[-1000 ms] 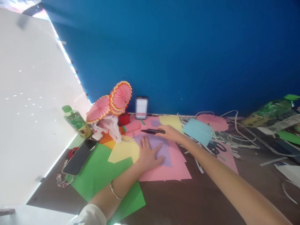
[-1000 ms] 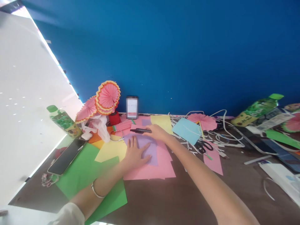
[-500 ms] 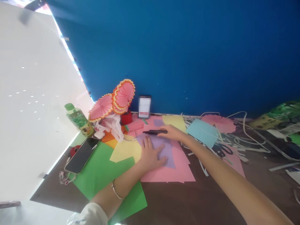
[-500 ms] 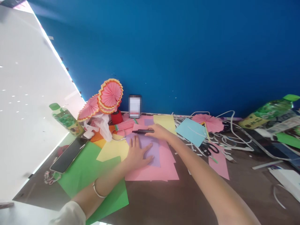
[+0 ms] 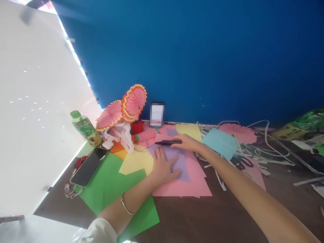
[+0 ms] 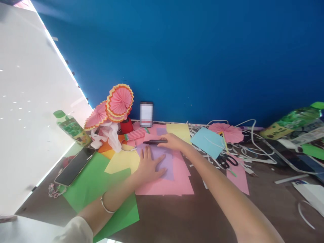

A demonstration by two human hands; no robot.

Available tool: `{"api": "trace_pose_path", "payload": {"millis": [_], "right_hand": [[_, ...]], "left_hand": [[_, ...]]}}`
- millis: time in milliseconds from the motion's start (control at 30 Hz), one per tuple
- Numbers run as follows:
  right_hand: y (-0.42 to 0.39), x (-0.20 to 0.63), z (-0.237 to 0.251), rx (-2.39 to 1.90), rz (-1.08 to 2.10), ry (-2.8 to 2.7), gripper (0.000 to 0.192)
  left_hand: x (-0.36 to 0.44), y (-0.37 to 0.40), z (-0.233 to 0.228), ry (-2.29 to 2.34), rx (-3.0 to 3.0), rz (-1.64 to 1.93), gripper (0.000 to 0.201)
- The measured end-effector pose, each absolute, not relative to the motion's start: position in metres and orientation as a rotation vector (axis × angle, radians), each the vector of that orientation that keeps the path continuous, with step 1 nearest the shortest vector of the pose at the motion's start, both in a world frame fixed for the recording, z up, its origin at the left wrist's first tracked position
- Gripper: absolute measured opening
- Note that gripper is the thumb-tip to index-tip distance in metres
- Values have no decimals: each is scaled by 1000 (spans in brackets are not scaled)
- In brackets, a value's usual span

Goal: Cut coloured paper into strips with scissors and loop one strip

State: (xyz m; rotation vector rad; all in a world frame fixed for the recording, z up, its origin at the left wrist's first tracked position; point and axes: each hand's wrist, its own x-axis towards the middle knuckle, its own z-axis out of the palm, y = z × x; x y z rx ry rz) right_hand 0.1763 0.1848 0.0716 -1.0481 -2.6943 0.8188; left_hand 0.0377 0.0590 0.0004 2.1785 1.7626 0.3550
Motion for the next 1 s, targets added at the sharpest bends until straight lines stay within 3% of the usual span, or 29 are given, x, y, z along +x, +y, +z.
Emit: {"api": "trace_pose_path", "payload": {"millis": [1000], "right_hand": [[188, 177, 70, -1111, 813, -2696, 40]], "left_hand": [[38, 59, -1, 1763, 2177, 370, 67]]}}
